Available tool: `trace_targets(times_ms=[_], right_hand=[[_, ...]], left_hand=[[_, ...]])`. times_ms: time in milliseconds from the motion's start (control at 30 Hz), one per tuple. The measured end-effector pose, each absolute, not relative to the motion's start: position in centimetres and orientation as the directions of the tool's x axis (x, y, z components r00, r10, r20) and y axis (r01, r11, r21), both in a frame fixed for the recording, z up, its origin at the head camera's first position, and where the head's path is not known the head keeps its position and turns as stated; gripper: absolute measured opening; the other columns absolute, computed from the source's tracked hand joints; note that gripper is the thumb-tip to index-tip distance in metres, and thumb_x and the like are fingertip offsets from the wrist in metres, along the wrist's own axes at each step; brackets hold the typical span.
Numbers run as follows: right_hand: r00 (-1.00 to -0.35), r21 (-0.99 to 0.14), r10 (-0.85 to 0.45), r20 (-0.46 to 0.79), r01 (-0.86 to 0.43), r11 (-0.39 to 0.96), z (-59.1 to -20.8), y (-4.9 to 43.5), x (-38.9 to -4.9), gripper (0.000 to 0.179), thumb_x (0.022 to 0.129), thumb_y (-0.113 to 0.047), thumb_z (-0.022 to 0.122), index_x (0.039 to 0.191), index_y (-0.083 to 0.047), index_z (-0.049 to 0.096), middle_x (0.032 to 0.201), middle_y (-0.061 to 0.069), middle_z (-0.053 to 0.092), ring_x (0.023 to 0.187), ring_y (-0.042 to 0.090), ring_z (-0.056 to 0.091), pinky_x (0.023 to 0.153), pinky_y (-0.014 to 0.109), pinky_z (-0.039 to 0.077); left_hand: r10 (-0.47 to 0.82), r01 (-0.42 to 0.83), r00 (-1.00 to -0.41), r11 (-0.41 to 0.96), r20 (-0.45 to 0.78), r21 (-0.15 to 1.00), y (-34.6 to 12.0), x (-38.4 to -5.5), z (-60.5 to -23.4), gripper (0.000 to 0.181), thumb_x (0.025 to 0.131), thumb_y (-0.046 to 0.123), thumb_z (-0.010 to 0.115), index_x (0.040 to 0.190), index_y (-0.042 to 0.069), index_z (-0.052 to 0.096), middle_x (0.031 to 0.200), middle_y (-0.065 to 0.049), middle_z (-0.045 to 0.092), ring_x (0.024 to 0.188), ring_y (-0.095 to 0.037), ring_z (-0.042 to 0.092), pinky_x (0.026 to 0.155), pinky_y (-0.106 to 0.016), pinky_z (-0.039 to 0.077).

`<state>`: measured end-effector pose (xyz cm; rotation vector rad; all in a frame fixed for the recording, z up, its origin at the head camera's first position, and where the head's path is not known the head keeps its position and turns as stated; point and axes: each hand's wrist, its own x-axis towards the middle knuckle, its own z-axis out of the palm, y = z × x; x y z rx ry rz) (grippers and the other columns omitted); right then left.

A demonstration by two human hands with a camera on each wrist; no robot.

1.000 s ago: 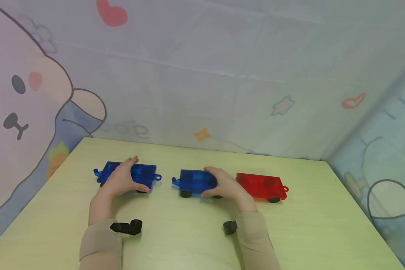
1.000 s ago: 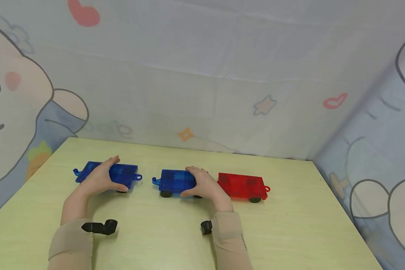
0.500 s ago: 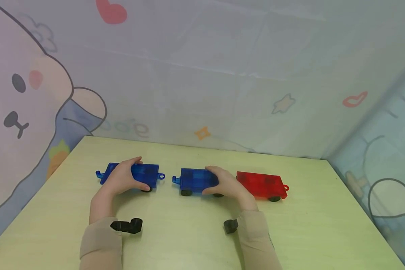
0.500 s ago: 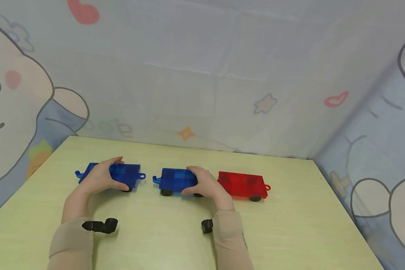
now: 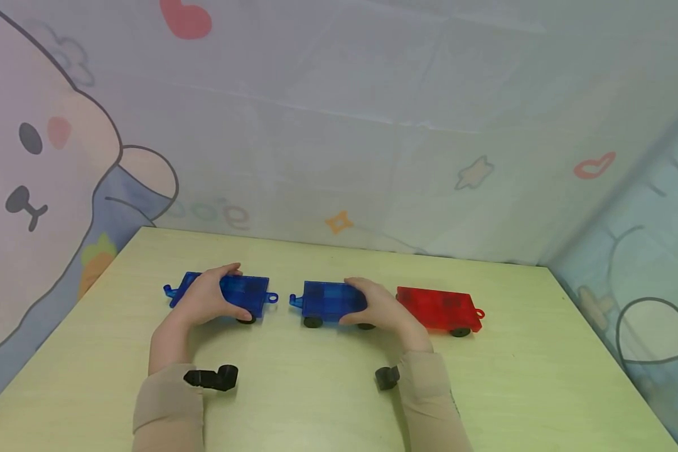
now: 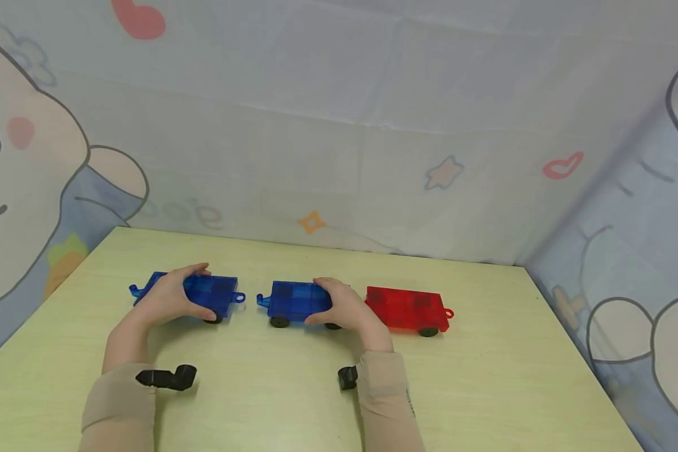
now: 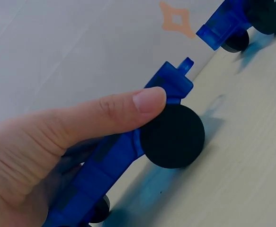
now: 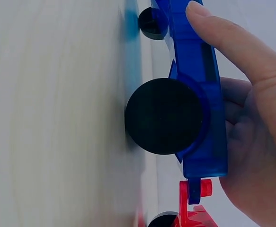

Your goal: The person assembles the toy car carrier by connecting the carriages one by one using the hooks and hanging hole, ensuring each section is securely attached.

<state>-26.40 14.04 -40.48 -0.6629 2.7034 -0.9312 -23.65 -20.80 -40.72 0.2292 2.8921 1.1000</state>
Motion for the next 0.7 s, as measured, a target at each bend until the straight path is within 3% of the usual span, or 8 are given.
trace_targets(times_ms=[700], right_hand=[[-0.879,-0.612,-0.474,-0.048,-0.349,0.709,-40.43,13.62,-26.26,0.082,0.080,-0.030,0.080,0.148,-0.007,0.042,0.152,0.012,0.042,0.139,0.033,0.040,0.112,0.053,0.038]], left_hand=[[0.192,0.167,-0.980,0.675,0.047,0.719,-20.55,-23.73,-40.80,0.111,0.067,0.043,0.089,0.153,0.004,0.030,0.146,-0.019,0.049,0.140,-0.046,0.032,0.108,-0.069,0.030]])
